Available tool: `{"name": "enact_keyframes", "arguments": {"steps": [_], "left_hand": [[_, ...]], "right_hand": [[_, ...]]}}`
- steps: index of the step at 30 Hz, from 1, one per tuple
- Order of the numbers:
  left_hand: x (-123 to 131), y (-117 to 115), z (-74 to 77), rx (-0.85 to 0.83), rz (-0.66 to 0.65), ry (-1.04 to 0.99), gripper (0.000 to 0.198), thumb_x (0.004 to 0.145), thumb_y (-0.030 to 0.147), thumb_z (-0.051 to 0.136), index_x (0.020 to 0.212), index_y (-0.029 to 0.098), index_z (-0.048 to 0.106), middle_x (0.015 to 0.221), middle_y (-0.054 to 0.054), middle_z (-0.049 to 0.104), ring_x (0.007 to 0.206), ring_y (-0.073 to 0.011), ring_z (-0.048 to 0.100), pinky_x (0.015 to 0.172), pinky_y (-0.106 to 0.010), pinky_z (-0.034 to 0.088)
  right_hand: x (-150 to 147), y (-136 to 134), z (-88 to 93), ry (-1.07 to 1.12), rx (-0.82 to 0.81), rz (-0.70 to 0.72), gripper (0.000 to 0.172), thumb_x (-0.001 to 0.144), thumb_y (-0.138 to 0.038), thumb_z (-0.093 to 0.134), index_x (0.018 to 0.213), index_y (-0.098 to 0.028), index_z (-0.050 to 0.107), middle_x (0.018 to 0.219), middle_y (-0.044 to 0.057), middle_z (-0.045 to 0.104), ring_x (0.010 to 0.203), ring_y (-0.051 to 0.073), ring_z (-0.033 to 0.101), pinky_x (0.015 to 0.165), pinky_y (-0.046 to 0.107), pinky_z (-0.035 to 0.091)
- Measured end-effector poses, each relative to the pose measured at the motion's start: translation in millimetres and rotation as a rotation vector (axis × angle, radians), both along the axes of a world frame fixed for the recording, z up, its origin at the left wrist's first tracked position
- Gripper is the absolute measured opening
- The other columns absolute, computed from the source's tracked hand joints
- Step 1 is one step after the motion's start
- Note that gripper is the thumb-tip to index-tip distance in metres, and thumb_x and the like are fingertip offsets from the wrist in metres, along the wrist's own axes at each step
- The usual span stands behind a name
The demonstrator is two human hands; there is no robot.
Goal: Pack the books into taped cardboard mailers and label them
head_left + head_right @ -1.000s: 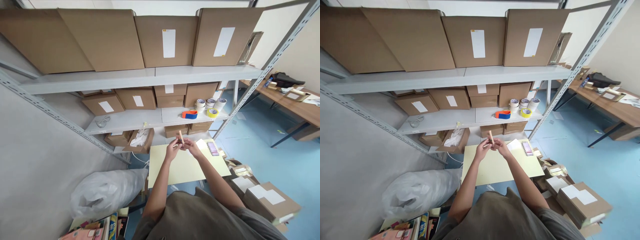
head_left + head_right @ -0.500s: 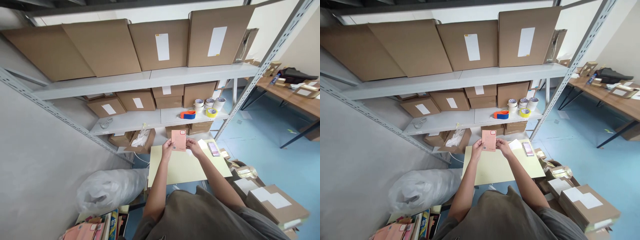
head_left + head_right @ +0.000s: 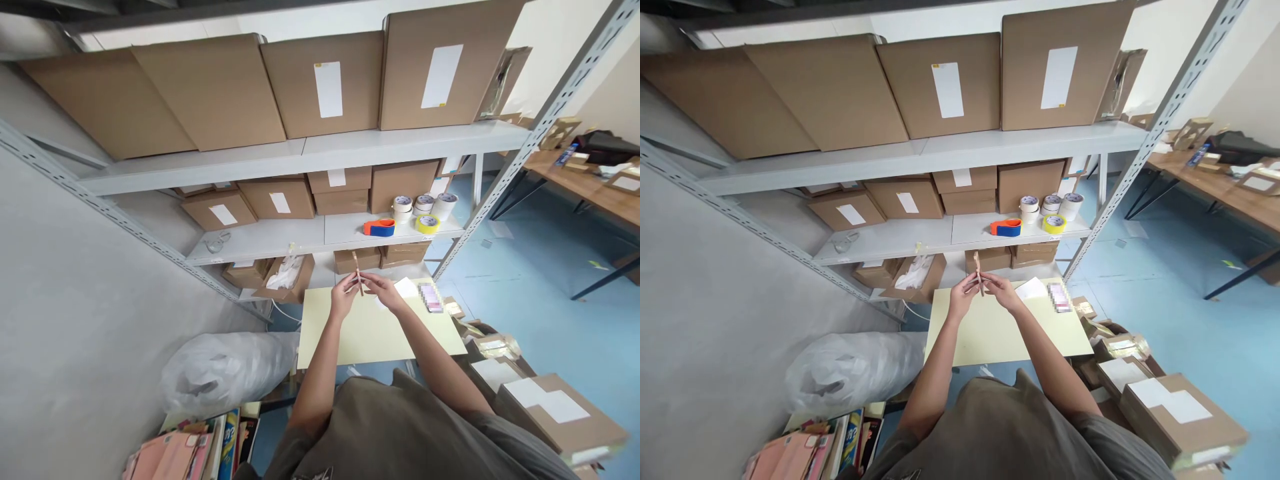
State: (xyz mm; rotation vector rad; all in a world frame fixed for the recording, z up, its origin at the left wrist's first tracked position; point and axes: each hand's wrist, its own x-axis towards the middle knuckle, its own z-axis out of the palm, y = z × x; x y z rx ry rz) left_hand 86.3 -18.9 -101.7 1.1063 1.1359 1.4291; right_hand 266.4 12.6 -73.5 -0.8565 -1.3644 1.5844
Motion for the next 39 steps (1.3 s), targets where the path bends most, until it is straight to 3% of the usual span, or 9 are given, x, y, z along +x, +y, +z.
{"name": "enact_keyframes", "arguments": {"steps": [4,10,14,17,20,24,30,35,39], "left_hand": [[1,9,-15.3,-0.065,0.011,0.009,0.062,0.08,0.021,0.084,0.141,0.018,0.069,0.132,-0.016,0.076,0.113,-0.0288,0.077,0.106,-0.047,0.059],[6,9,-51.8,-0.181,0.081,0.007,0.065,0.074,0.021,0.093,0.134,0.018,0.071,0.128,-0.016,0.077,0.115,-0.0284,0.076,0.111,-0.049,0.057],[1,3,-64.3,-0.223,0.137,-0.03,0.063,0.074,0.026,0.095,0.132,0.019,0.071,0.137,-0.018,0.072,0.117,-0.0304,0.076,0.107,-0.047,0.059],[1,0,-63.5,-0.29,0.236,0.015,0.065,0.075,0.029,0.095,0.134,0.019,0.071,0.124,-0.016,0.078,0.113,-0.0301,0.077,0.101,-0.044,0.061],[4,0,-59.7,-0.292,0.328,0.045,0.058,0.077,0.029,0.093,0.131,0.02,0.074,0.111,-0.012,0.081,0.106,-0.0269,0.078,0.097,-0.041,0.062],[-3,4,-53.1,-0.195,0.432,-0.017,0.05,0.077,0.027,0.09,0.125,0.02,0.076,0.126,-0.014,0.077,0.106,-0.0248,0.076,0.099,-0.038,0.059],[-17,10,-33.5,-0.081,0.41,-0.362,0.06,0.074,0.03,0.088,0.131,0.018,0.073,0.14,-0.018,0.07,0.121,-0.0285,0.071,0.1,-0.038,0.057],[-19,5,-23.6,-0.046,0.292,-0.464,0.063,0.073,0.033,0.088,0.133,0.02,0.072,0.14,-0.018,0.068,0.13,-0.0295,0.066,0.104,-0.041,0.055],[-22,-4,-13.0,0.013,0.338,-0.176,0.052,0.077,0.04,0.088,0.124,0.02,0.076,0.132,-0.016,0.072,0.128,-0.0305,0.066,0.108,-0.045,0.054]], "right_hand": [[-10,9,-25.0,-0.034,-0.087,0.02,0.057,0.081,-0.055,0.081,0.132,-0.029,0.077,0.128,0.007,0.077,0.123,0.032,0.068,0.106,0.055,0.057],[-31,6,-67.0,-0.019,-0.271,-0.115,0.055,0.083,-0.054,0.077,0.132,-0.029,0.075,0.115,0.008,0.081,0.12,0.033,0.072,0.106,0.056,0.058],[-37,-1,-80.8,0.01,-0.269,-0.165,0.063,0.085,-0.058,0.076,0.142,-0.033,0.067,0.139,0.01,0.073,0.123,0.033,0.071,0.107,0.057,0.057],[-44,-6,-84.0,0.008,-0.224,-0.174,0.071,0.085,-0.063,0.074,0.149,-0.036,0.061,0.162,0.01,0.054,0.126,0.033,0.069,0.106,0.056,0.058],[-53,-11,-81.1,-0.002,-0.153,-0.154,0.073,0.088,-0.066,0.07,0.154,-0.038,0.056,0.168,0.005,0.045,0.131,0.031,0.066,0.106,0.054,0.059],[-56,-13,-69.1,0.043,-0.084,-0.161,0.074,0.09,-0.064,0.07,0.157,-0.037,0.053,0.162,0.005,0.054,0.135,0.031,0.065,0.109,0.05,0.058],[-37,1,-45.1,-0.112,-0.01,-0.556,0.074,0.075,-0.058,0.084,0.14,-0.027,0.066,0.145,0.014,0.068,0.125,0.034,0.068,0.101,0.051,0.059],[-30,2,-20.6,0.082,-0.079,-0.261,0.055,0.075,-0.056,0.086,0.12,-0.026,0.075,0.119,0.01,0.08,0.109,0.033,0.075,0.094,0.049,0.061],[-27,-6,-0.4,0.126,-0.119,-0.181,0.054,0.075,-0.056,0.087,0.12,-0.027,0.077,0.113,0.007,0.082,0.104,0.032,0.077,0.092,0.047,0.062]]}}
